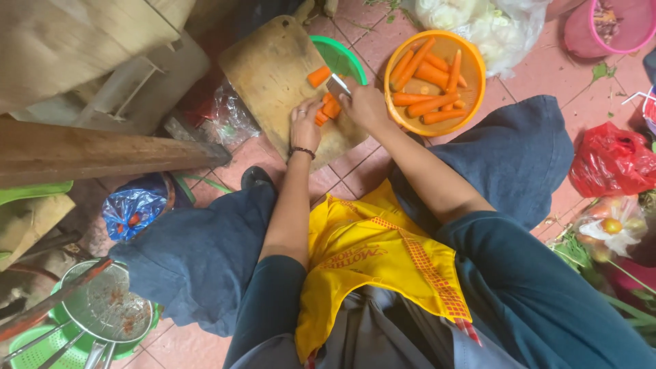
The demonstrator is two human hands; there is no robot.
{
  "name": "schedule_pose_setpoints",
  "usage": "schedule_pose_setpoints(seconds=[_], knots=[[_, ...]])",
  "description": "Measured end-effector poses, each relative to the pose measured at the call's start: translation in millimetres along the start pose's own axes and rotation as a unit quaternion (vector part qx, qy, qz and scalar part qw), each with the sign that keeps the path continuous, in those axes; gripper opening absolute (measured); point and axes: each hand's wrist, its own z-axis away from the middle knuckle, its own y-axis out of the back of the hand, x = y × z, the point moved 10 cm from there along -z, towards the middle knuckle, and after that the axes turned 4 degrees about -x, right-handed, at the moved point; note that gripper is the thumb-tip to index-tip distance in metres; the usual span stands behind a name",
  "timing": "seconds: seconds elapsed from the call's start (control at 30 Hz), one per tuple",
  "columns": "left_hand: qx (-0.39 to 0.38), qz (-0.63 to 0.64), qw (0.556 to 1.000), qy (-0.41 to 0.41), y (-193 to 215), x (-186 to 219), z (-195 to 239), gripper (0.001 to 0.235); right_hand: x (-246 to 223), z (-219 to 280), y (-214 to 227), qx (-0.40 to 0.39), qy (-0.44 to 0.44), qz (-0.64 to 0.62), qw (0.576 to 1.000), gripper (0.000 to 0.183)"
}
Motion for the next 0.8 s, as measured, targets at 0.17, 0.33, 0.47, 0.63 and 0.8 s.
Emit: schedule_pose_setpoints(seconds=[0.17,0.33,0.47,0.63,0.8], knots=[[-0.097,-0.031,0.994,-0.035,-23.8,-18.3,2.0,0.056,0.1,7.6,1.0,-0.008,0.028,-0.042,0.999,0.034],[-0.085,-0.016,0.991,0.105,-11.9,-39.4,9.7,0.046,-19.1,13.1,-30.7,-0.083,0.049,-0.050,0.994,0.033],[-0.025,0.059,0.990,0.124,-14.1,-42.5,17.5,0.044,-24.8,12.2,-64.4,-0.116,0.044,-0.020,0.992,0.031],[-0.003,0.097,0.987,0.130,-12.3,-36.0,15.4,0.041,-40.2,6.9,-58.4,-0.108,0.048,-0.008,0.993,0.029],[0.014,0.058,0.992,0.115,-15.2,-36.8,13.6,0.035,-56.2,7.6,-45.7,-0.086,0.053,0.016,0.995,0.021]])
